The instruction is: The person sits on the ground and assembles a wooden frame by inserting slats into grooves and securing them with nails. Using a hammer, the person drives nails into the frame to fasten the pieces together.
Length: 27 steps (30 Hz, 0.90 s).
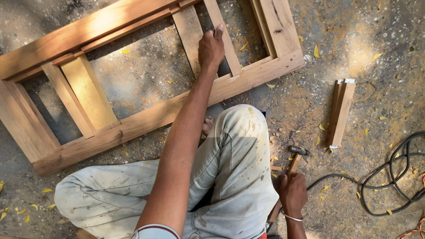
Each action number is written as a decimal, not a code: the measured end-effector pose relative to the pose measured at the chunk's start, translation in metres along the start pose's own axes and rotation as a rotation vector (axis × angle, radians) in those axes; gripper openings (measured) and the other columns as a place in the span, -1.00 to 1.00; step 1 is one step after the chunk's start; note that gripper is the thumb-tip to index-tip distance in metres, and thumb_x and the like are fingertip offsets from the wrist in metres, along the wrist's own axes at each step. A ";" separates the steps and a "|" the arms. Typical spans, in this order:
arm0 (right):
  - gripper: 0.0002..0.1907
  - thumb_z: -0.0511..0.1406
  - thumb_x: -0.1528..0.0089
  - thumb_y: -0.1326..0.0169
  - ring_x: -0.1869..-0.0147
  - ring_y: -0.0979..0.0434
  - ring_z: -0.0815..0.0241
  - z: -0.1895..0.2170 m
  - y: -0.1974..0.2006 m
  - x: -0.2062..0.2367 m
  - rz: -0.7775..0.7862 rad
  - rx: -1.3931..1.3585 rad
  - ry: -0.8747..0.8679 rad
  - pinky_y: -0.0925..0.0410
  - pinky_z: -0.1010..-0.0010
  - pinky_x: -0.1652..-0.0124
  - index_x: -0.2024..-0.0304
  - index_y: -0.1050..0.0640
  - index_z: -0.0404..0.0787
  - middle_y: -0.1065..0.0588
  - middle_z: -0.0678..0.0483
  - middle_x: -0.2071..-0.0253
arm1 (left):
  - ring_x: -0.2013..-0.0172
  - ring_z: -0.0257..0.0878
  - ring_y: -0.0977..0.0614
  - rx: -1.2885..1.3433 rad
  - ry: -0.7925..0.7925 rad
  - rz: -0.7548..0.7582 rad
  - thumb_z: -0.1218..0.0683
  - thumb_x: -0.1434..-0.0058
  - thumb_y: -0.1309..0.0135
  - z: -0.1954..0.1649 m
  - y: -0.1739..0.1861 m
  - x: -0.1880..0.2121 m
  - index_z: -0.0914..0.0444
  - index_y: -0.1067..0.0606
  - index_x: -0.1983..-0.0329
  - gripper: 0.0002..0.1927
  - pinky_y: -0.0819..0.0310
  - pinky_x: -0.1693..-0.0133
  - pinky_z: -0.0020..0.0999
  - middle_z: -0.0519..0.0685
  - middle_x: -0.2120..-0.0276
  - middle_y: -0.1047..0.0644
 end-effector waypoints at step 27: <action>-0.49 -0.36 -0.43 -0.15 0.41 -0.50 0.17 0.178 0.093 -0.157 -0.290 -0.450 0.723 -0.35 0.32 0.46 -0.42 -0.36 -0.24 -0.56 -0.07 0.27 | 0.69 -0.36 -0.35 0.026 -0.227 0.078 -0.59 -0.06 -0.05 -0.012 0.018 -0.001 0.04 -0.24 0.67 -0.30 -0.34 0.63 -0.33 -0.25 0.70 -0.28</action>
Point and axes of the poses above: each hand's wrist, its own x-axis away from the middle knuckle, its own y-axis out of the back of the hand, z = x × y, the point moved 7 cm from there along -x, towards the middle knuckle
